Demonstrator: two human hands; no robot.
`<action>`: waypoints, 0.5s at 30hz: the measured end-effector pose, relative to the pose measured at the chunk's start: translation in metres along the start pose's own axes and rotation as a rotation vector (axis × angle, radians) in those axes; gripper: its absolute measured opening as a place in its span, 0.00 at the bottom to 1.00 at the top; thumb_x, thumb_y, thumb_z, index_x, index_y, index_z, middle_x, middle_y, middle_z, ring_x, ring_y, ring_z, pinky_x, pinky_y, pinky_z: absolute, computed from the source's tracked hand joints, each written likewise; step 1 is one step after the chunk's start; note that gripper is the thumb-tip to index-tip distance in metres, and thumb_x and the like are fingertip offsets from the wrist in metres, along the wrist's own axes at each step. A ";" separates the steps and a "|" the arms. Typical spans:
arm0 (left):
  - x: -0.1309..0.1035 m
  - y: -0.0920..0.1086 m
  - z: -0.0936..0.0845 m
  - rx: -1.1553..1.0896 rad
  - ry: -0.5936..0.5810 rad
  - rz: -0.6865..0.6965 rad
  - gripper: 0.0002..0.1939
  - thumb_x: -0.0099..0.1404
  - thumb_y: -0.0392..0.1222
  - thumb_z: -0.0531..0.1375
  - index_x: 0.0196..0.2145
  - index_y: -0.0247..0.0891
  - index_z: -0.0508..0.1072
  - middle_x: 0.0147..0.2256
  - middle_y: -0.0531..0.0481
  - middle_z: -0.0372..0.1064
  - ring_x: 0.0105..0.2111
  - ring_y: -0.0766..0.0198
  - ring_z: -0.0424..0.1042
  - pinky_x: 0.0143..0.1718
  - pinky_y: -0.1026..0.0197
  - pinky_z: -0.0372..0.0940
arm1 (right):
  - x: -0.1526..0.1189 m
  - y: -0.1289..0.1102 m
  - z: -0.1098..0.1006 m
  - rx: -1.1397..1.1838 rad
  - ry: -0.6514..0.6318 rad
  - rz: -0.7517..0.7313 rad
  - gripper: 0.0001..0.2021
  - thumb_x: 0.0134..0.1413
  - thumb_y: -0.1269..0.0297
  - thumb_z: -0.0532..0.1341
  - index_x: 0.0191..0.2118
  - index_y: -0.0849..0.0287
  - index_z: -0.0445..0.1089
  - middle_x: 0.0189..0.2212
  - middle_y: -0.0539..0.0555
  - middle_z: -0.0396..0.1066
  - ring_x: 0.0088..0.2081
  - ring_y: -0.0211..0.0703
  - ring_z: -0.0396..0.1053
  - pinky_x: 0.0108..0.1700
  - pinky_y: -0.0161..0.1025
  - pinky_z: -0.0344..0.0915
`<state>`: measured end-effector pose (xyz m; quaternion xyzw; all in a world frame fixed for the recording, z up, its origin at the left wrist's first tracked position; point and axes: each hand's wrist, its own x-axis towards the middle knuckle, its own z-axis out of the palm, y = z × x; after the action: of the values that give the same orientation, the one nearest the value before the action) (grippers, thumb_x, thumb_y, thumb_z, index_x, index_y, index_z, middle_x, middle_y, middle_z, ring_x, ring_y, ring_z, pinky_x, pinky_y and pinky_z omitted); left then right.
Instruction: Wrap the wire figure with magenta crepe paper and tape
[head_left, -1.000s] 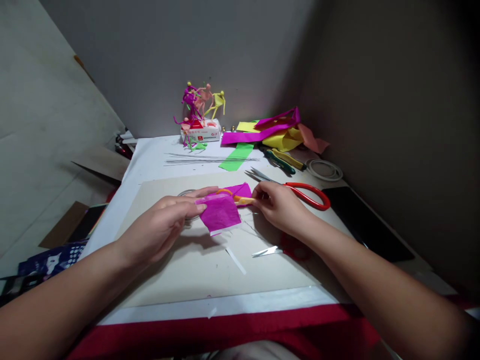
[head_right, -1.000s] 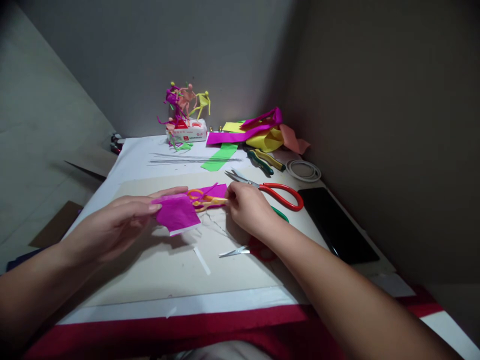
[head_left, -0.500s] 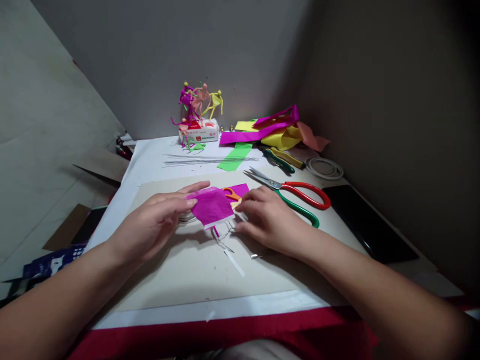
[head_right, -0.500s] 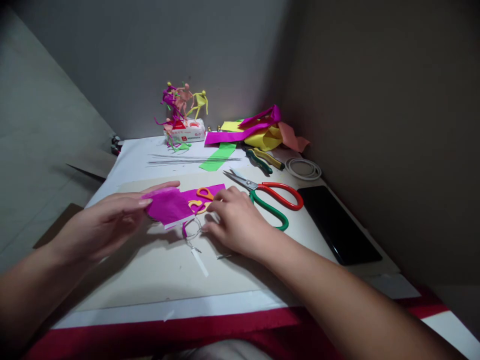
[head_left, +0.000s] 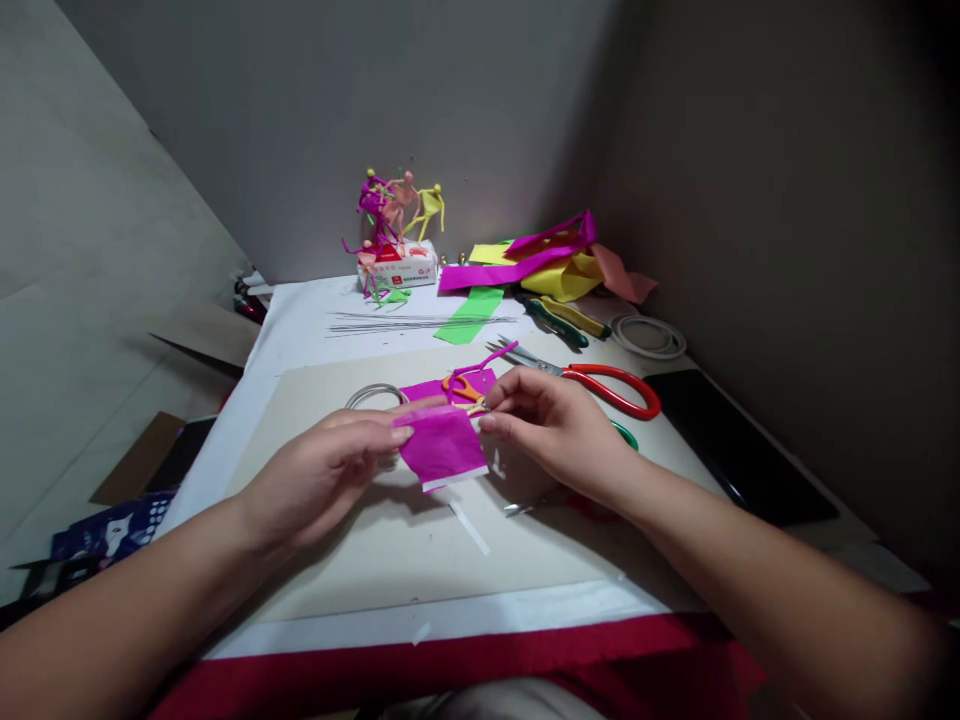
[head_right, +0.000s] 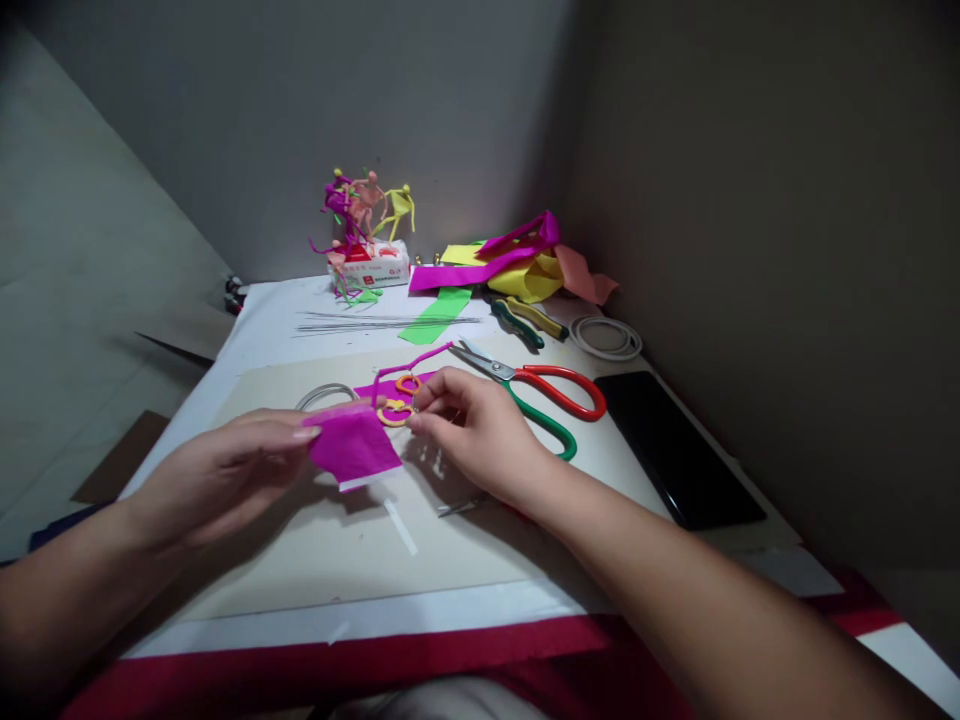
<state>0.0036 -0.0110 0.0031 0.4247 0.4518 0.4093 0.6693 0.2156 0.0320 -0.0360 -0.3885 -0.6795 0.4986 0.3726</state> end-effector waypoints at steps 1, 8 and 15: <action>-0.001 -0.002 0.002 -0.025 -0.007 -0.024 0.08 0.53 0.32 0.62 0.19 0.36 0.76 0.19 0.54 0.69 0.24 0.68 0.64 0.33 0.66 0.61 | -0.001 0.000 0.002 0.057 -0.035 0.022 0.07 0.50 0.67 0.62 0.33 0.60 0.62 0.27 0.48 0.67 0.28 0.34 0.65 0.30 0.32 0.61; -0.003 -0.013 0.009 -0.045 0.066 -0.148 0.03 0.49 0.33 0.63 0.21 0.30 0.77 0.20 0.48 0.68 0.26 0.65 0.64 0.31 0.65 0.61 | -0.007 0.000 0.007 -0.050 -0.055 -0.105 0.05 0.49 0.73 0.60 0.28 0.59 0.62 0.28 0.47 0.65 0.30 0.34 0.62 0.32 0.33 0.60; 0.001 -0.019 0.008 -0.088 0.123 -0.155 0.06 0.46 0.32 0.64 0.16 0.31 0.72 0.18 0.50 0.63 0.25 0.66 0.62 0.30 0.65 0.60 | -0.008 -0.007 0.003 -0.072 -0.143 -0.129 0.09 0.46 0.80 0.55 0.28 0.60 0.69 0.32 0.52 0.70 0.37 0.39 0.67 0.41 0.37 0.63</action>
<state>0.0150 -0.0177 -0.0130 0.3327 0.5050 0.4011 0.6880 0.2153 0.0219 -0.0307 -0.3206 -0.7453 0.4753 0.3403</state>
